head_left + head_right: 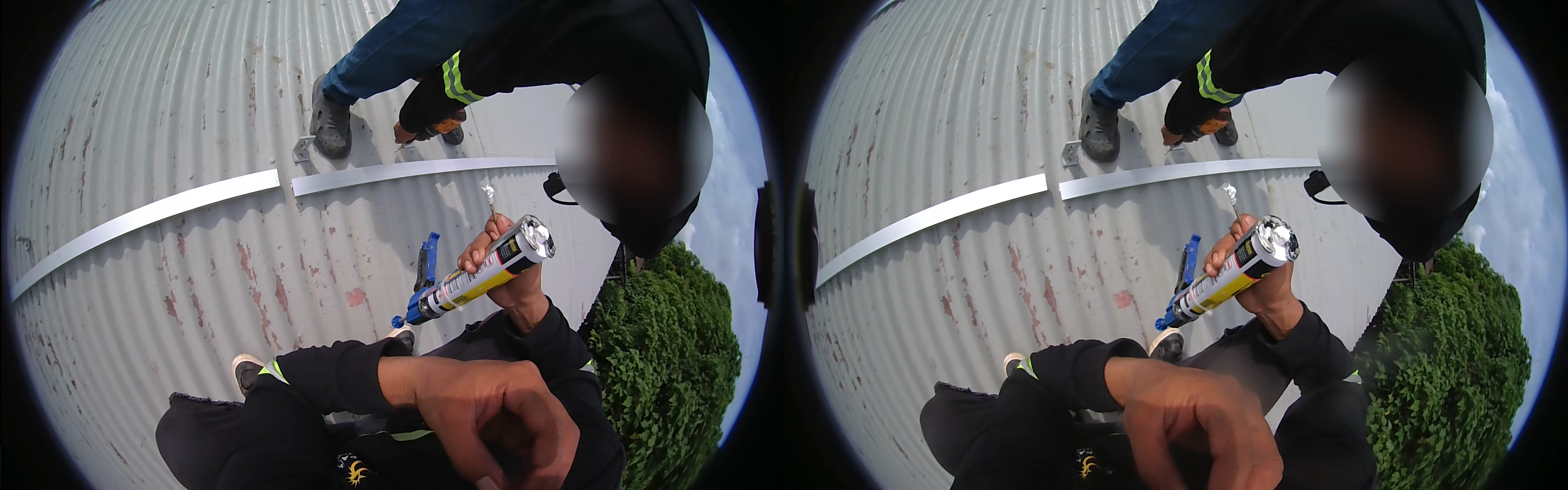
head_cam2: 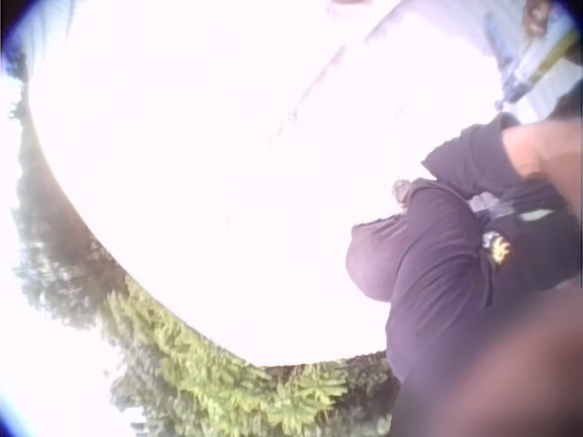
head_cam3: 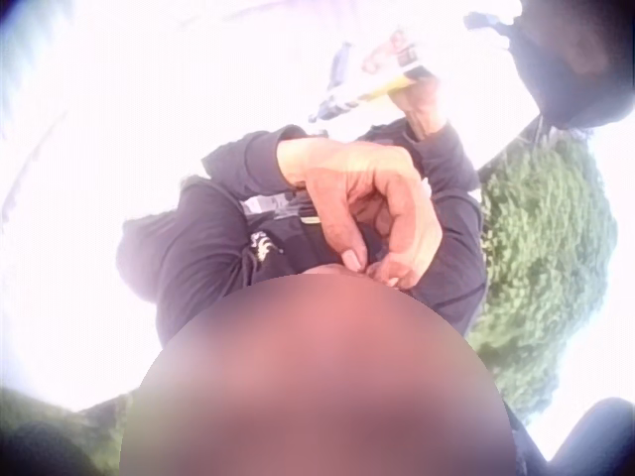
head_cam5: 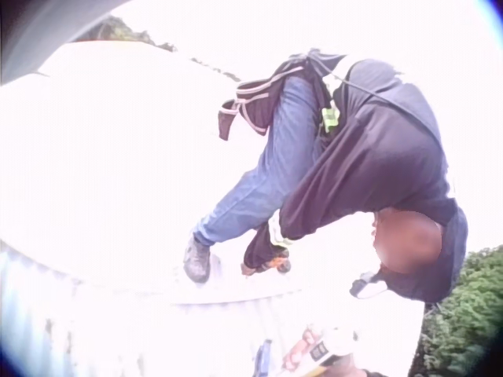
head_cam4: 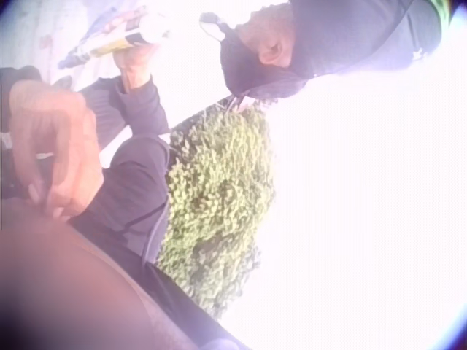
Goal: The person applies sealant to metal brackets and places them onto a long metal rail on a corrugated metal roof. Another person uses a drill to secure the brackets. The camera wearer handles the sealant tube and brackets while moving along the roof.
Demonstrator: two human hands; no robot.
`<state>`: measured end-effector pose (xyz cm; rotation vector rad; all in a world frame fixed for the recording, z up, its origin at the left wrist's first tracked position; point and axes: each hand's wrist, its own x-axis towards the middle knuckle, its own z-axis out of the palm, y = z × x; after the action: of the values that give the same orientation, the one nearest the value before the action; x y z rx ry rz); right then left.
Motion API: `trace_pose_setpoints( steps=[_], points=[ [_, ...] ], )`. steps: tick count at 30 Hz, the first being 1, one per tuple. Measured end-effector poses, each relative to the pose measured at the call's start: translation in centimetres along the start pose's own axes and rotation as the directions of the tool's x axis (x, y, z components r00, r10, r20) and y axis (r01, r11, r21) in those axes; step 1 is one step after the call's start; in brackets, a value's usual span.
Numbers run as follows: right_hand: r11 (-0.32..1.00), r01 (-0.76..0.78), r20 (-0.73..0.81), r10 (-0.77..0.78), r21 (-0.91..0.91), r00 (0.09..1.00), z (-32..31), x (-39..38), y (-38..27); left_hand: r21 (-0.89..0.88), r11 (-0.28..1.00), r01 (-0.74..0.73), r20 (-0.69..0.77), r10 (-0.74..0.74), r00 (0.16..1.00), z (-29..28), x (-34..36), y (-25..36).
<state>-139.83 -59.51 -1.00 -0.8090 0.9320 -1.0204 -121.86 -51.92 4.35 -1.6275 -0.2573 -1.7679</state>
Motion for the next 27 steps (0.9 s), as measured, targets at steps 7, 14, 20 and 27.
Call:
trace_pose_setpoints(
  steps=[7, 14, 20, 27],
  points=[
    [1.000, 0.016, 0.012, -0.016, -0.009, 1.000, 0.1, 0.0, 0.1, -0.077, 0.986, 0.146, -0.164, -0.156, 0.974, 1.1, -0.6, 1.1],
    [1.000, 0.016, -0.007, -0.016, -0.001, 1.000, 0.2, 0.0, 0.2, 0.073, 0.995, 0.070, 0.001, -0.070, 0.998, -0.5, -0.3, 0.9],
    [1.000, 0.011, -0.016, -0.011, -0.017, 1.000, 0.1, 0.0, 0.3, 0.546, 0.821, 0.169, -0.100, -0.137, 0.986, 0.1, -0.1, 2.9],
    [1.000, 0.001, -0.052, 0.000, 0.020, 0.999, 0.3, 0.0, 0.1, 0.932, -0.221, 0.289, -0.108, 0.590, 0.800, -1.0, -5.1, 0.9]
  ],
)
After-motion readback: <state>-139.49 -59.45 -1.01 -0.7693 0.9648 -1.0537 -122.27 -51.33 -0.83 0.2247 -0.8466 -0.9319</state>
